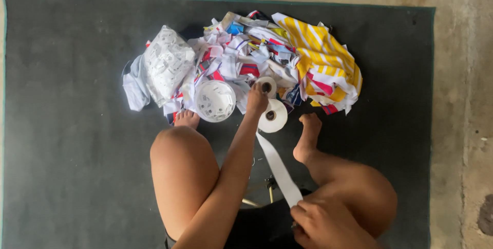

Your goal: The person sits on a mat and uses scissors to cut individual labels from a roll of white paper. They hold the roll with one hand and cut the labels with the other, placing the cut pieces into a pile of other materials on the mat.

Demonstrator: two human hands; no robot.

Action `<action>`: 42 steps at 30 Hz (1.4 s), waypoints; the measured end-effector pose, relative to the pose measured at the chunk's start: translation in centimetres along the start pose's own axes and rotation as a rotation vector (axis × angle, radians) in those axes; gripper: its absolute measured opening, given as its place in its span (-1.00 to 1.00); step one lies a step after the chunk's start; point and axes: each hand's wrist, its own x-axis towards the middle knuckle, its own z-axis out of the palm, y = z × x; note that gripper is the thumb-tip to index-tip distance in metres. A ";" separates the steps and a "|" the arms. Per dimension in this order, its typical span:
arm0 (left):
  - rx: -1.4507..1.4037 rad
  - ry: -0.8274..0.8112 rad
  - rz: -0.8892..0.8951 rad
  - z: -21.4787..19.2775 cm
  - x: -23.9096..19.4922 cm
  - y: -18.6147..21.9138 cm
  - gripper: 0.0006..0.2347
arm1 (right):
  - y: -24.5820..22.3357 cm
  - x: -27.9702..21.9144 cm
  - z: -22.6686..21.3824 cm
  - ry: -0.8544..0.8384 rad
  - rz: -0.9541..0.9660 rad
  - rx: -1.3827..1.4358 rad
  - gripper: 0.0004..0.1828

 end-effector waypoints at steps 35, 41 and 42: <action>0.500 0.011 -0.247 -0.3 1.8 4.7 -0.35 | 16.1 19.8 7.5 1.054 0.851 1.150 -0.93; 0.514 0.029 -0.314 0.0 1.6 4.4 -0.26 | 16.2 19.8 7.3 1.040 0.843 1.097 -0.87; 0.512 -0.021 -0.350 -0.1 1.3 4.7 -0.24 | 16.3 19.7 7.2 1.037 0.844 1.082 -0.85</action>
